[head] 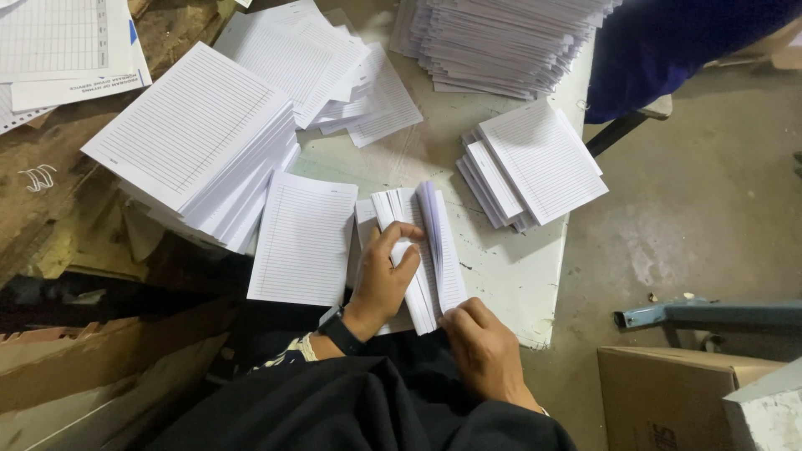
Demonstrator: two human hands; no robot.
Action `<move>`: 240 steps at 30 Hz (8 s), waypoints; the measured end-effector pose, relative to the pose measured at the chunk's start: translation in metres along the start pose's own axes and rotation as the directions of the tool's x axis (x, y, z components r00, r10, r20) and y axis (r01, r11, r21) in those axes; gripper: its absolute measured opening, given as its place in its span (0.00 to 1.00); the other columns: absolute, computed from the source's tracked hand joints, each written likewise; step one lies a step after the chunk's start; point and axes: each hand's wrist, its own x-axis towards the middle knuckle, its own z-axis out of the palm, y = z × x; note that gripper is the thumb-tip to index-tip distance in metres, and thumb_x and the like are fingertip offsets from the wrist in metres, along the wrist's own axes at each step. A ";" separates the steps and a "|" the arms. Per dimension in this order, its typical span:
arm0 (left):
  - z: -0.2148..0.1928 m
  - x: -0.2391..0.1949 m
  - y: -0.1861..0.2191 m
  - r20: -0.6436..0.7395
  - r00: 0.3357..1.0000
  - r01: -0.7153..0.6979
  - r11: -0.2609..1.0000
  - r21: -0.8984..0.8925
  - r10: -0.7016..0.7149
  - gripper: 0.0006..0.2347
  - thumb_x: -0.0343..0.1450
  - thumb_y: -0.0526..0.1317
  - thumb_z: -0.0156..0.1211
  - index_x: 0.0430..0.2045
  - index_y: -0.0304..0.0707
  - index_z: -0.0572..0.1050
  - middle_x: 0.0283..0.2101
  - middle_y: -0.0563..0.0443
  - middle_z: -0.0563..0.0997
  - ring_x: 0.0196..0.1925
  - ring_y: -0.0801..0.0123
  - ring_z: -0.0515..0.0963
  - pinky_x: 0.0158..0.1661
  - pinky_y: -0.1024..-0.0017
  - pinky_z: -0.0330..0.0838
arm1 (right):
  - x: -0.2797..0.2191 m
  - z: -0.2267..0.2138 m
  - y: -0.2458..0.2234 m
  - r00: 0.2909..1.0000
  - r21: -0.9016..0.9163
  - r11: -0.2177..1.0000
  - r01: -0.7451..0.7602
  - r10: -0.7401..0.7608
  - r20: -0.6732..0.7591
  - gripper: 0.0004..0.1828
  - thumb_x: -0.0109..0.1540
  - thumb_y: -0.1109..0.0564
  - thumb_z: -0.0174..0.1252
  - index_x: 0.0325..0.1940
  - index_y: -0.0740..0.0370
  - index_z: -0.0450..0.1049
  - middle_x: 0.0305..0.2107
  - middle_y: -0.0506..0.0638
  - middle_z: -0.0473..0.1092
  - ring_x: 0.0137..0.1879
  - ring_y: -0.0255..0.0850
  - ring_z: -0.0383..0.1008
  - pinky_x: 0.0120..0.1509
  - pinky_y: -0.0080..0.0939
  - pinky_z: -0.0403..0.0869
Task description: Counting and sorting stacks of printed lined paper on a workbench.
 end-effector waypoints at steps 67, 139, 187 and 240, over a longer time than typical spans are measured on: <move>0.001 -0.001 -0.002 -0.014 1.000 -0.022 1.000 -0.009 0.022 0.06 0.67 0.42 0.61 0.30 0.45 0.71 0.34 0.58 0.75 0.41 0.70 0.72 0.45 0.71 0.66 | 0.000 0.000 0.003 0.999 0.020 0.999 0.038 -0.038 -0.008 0.06 0.61 0.63 0.53 0.30 0.58 0.72 0.26 0.45 0.66 0.25 0.38 0.65 0.25 0.36 0.63; -0.108 0.004 0.014 0.008 0.976 -0.199 0.877 0.438 0.218 0.23 0.69 0.53 0.54 0.48 0.31 0.64 0.49 0.38 0.70 0.52 0.47 0.71 0.50 0.56 0.67 | 0.051 -0.036 0.034 0.816 0.723 0.387 -0.573 0.351 0.458 0.28 0.51 0.68 0.61 0.56 0.71 0.72 0.44 0.59 0.76 0.44 0.49 0.77 0.48 0.44 0.76; -0.030 -0.018 -0.016 -0.171 0.937 -0.345 0.891 -0.295 0.306 0.11 0.68 0.34 0.60 0.41 0.38 0.68 0.41 0.48 0.74 0.48 0.63 0.74 0.52 0.71 0.67 | 0.039 0.047 0.079 0.852 0.836 0.546 -0.061 0.465 -0.242 0.18 0.52 0.62 0.65 0.45 0.63 0.72 0.36 0.51 0.74 0.42 0.40 0.74 0.47 0.36 0.74; -0.085 -0.046 -0.006 0.215 0.725 0.688 0.704 -0.178 -0.654 0.08 0.68 0.31 0.59 0.38 0.28 0.78 0.35 0.35 0.89 0.31 0.55 0.85 0.33 0.67 0.76 | 0.186 -0.126 0.298 0.792 0.600 0.523 -0.605 0.469 0.390 0.16 0.59 0.65 0.53 0.52 0.67 0.71 0.40 0.54 0.73 0.41 0.46 0.74 0.46 0.43 0.74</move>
